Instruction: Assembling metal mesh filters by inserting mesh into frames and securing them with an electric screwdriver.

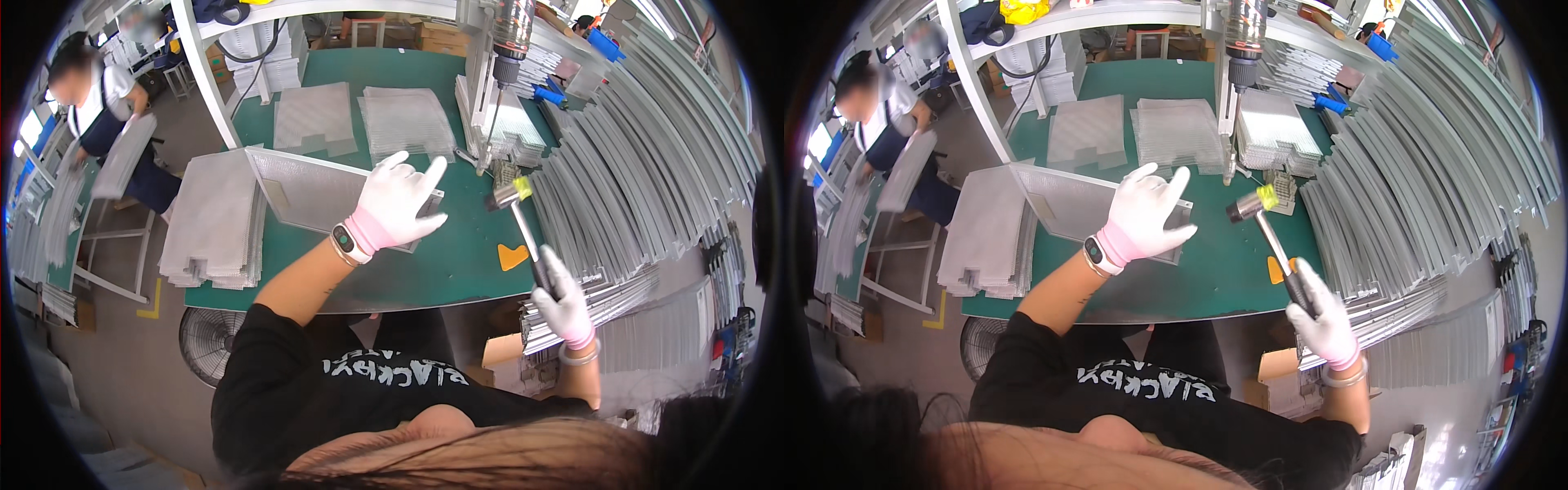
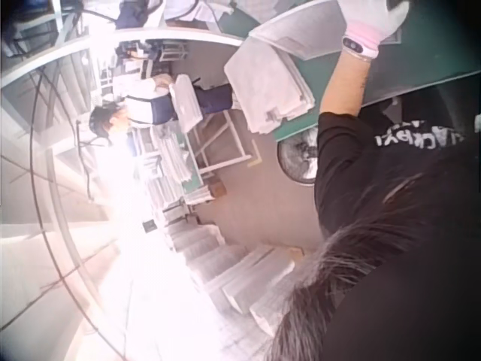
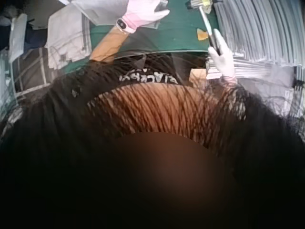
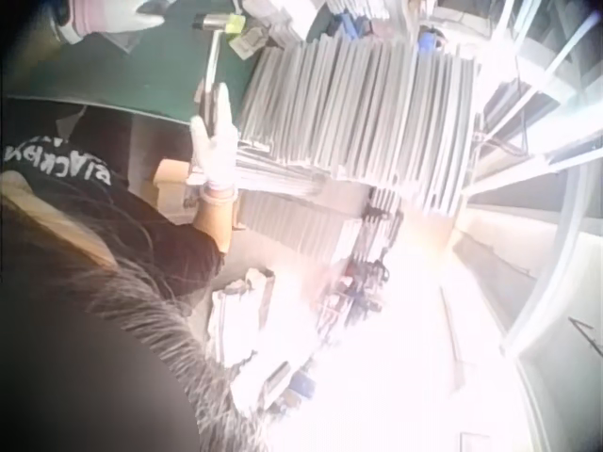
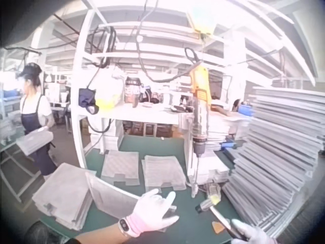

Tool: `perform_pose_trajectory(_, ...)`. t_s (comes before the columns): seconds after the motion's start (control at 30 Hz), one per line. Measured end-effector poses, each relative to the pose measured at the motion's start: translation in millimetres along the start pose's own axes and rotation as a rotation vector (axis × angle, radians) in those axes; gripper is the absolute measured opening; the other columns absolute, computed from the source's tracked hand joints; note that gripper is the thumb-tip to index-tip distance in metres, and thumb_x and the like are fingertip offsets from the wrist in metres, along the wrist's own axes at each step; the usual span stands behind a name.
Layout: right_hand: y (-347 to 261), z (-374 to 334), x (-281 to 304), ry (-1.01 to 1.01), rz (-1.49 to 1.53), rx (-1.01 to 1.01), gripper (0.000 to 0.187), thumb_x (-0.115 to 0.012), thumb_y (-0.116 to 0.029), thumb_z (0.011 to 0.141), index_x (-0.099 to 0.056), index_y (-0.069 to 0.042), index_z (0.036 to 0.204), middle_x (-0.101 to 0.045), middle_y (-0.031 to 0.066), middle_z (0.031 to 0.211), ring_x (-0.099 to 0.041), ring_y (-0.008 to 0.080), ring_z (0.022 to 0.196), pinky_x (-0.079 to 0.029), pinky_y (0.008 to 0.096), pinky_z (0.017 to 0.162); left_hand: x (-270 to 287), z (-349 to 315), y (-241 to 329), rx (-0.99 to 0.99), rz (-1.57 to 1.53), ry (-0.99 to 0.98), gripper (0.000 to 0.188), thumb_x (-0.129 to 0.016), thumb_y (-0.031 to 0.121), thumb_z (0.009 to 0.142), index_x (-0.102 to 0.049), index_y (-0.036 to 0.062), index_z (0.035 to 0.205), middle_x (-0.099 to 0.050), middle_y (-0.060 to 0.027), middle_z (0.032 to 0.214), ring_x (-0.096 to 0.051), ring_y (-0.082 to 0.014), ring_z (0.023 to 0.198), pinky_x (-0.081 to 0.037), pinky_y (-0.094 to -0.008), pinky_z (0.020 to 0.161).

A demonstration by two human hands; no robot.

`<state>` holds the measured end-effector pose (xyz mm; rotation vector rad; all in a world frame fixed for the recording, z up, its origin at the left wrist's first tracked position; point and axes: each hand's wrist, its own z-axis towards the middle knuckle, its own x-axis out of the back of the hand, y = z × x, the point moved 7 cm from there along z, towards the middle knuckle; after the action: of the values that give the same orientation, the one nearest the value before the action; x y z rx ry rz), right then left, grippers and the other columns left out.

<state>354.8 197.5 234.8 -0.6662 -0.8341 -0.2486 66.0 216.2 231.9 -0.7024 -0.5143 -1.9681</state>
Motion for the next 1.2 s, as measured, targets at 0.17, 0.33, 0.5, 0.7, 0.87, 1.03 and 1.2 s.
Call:
perform_pose_trajectory(0.17, -21, 26, 45, 0.071, 0.067, 0.103, 0.062, -0.061, -0.004, 0.092, -0.037, 0.002, 0.149, -0.065, 0.0113, 0.082, -0.06, 0.0164, 0.065, -0.051, 0.0296, 0.062, -9, -3, 1, 0.116, 0.111, 0.219, 0.079, -0.08, 0.036, 0.068, -0.054, -0.0016, 0.133, -0.053, -0.0054, 0.064, -0.054, -0.0243, 0.061, -0.049, -0.0435, 0.085)
perform_pose_trajectory(0.33, -36, 41, 4, 0.06, -0.301, 0.263, 0.067, -0.061, -0.008, 0.091, -0.033, -0.001, 0.151, -0.064, 0.0154, 0.082, -0.064, 0.0321, 0.064, -0.053, 0.0394, 0.061, -12, 2, 1, 0.148, 0.124, 0.222, 0.076, -0.078, 0.03, 0.066, -0.056, -0.0007, 0.132, -0.05, -0.0045, 0.061, -0.052, -0.0239, 0.059, -0.044, -0.0419, 0.066)
perform_pose_trajectory(0.5, -38, 56, 5, 0.01, -0.289, 0.103, 0.056, -0.063, 0.002, 0.085, -0.052, -0.002, 0.14, -0.065, 0.0184, 0.085, -0.064, 0.0343, 0.066, -0.053, 0.0396, 0.062, -14, -2, -4, 0.147, 0.095, 0.215, 0.075, -0.078, 0.029, 0.065, -0.057, -0.0003, 0.131, -0.05, -0.0043, 0.06, -0.051, -0.0241, 0.057, -0.042, -0.0409, 0.062)
perform_pose_trajectory(0.7, -32, 43, -15, 0.028, -0.378, 0.156, 0.061, -0.057, -0.005, 0.092, -0.036, -0.001, 0.149, -0.067, 0.0195, 0.086, -0.065, 0.0293, 0.066, -0.053, 0.0376, 0.062, -12, 2, -1, 0.169, 0.099, 0.207, 0.072, -0.078, 0.029, 0.065, -0.059, 0.0001, 0.129, -0.051, -0.0032, 0.06, -0.051, -0.0238, 0.055, -0.042, -0.0403, 0.061)
perform_pose_trajectory(0.87, 17, 29, -51, -0.255, -0.019, -0.303, 0.062, -0.059, -0.009, 0.091, -0.04, -0.011, 0.15, -0.067, 0.0229, 0.09, -0.066, 0.0406, 0.077, -0.052, 0.044, 0.069, -13, 0, -5, 0.169, 0.075, 0.196, 0.067, -0.076, 0.028, 0.066, -0.061, 0.0029, 0.127, -0.051, -0.0026, 0.059, -0.052, -0.024, 0.054, -0.042, -0.0404, 0.059)
perform_pose_trajectory(1.03, 106, -8, -127, -0.402, -0.175, -0.444, 0.058, -0.058, -0.013, 0.091, -0.044, -0.012, 0.147, -0.065, 0.0261, 0.104, -0.067, 0.0393, 0.091, -0.052, 0.0452, 0.079, -7, -4, 3, 0.114, 0.028, 0.208, 0.033, -0.075, 0.029, 0.068, -0.064, 0.008, 0.092, -0.049, -0.0038, 0.057, -0.051, -0.0254, 0.053, -0.04, -0.0405, 0.056)
perform_pose_trajectory(1.2, 58, 95, -78, 0.31, -0.372, 0.184, 0.055, -0.068, -0.009, 0.083, -0.054, -0.004, 0.136, -0.054, 0.0242, 0.131, -0.049, 0.0411, 0.122, -0.038, 0.0492, 0.105, -3, -8, 9, 0.082, 0.013, 0.267, 0.034, -0.077, 0.032, 0.068, -0.05, 0.0121, 0.063, -0.043, -0.0042, 0.055, -0.048, -0.0253, 0.051, -0.037, -0.0401, 0.053)
